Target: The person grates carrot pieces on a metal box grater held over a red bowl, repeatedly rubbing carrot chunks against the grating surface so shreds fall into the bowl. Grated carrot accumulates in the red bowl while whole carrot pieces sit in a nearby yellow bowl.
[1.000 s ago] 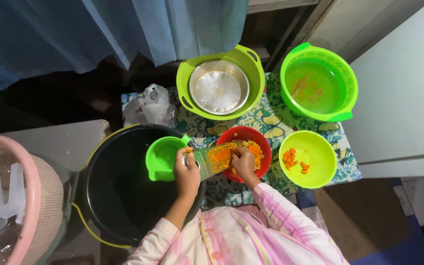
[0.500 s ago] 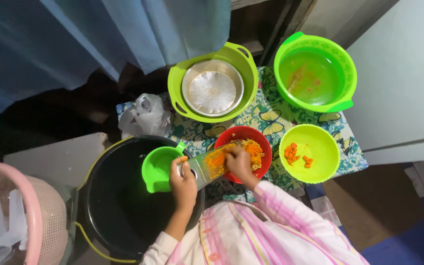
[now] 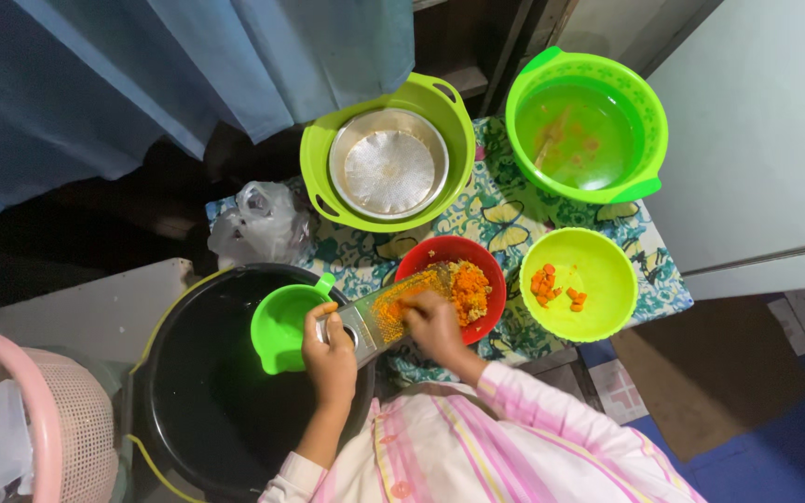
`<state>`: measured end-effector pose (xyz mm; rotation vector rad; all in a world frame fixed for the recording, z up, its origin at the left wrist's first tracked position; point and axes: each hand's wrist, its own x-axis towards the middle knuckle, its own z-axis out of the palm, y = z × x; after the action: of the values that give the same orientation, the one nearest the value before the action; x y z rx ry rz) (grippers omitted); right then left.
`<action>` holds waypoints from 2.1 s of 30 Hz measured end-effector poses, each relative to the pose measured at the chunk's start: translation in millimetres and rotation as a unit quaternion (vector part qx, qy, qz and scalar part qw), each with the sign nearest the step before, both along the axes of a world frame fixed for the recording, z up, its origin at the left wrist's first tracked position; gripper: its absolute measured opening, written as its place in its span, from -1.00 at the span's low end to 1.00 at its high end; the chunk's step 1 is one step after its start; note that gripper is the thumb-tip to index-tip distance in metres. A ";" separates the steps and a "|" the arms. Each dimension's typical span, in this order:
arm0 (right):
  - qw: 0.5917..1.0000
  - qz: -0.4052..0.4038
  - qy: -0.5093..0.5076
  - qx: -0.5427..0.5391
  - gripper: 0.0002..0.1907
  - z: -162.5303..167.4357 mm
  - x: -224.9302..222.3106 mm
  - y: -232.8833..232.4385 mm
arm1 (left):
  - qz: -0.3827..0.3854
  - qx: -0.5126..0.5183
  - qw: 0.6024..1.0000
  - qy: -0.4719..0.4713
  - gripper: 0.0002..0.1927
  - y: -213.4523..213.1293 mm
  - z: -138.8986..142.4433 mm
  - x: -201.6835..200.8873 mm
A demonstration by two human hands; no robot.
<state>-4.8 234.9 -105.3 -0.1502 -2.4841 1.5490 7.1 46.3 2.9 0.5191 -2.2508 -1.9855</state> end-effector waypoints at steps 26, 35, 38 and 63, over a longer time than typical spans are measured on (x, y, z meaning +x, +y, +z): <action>0.999 -0.025 -0.035 0.000 -0.80 2.4 -3.5 0.3 | -0.001 0.004 1.000 0.025 -0.80 3.0 -5.5 -4.8; 0.938 -0.120 -0.282 -0.161 -0.78 4.6 -11.8 11.9 | 0.003 -0.013 1.000 0.018 -0.80 5.5 -5.1 -3.1; 0.978 -0.068 -0.148 -0.128 -0.79 1.4 -8.6 9.3 | 0.004 -0.009 1.000 0.025 -0.80 7.3 -5.5 -3.1; 0.966 -0.118 -0.228 0.017 -0.75 -2.7 -24.6 50.2 | 0.005 -0.027 0.999 0.025 -0.81 15.1 -3.8 -3.3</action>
<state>-29.4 285.2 -107.9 -0.8524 -2.6907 1.5035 3.7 61.4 -0.9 0.4681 -2.2603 -1.9064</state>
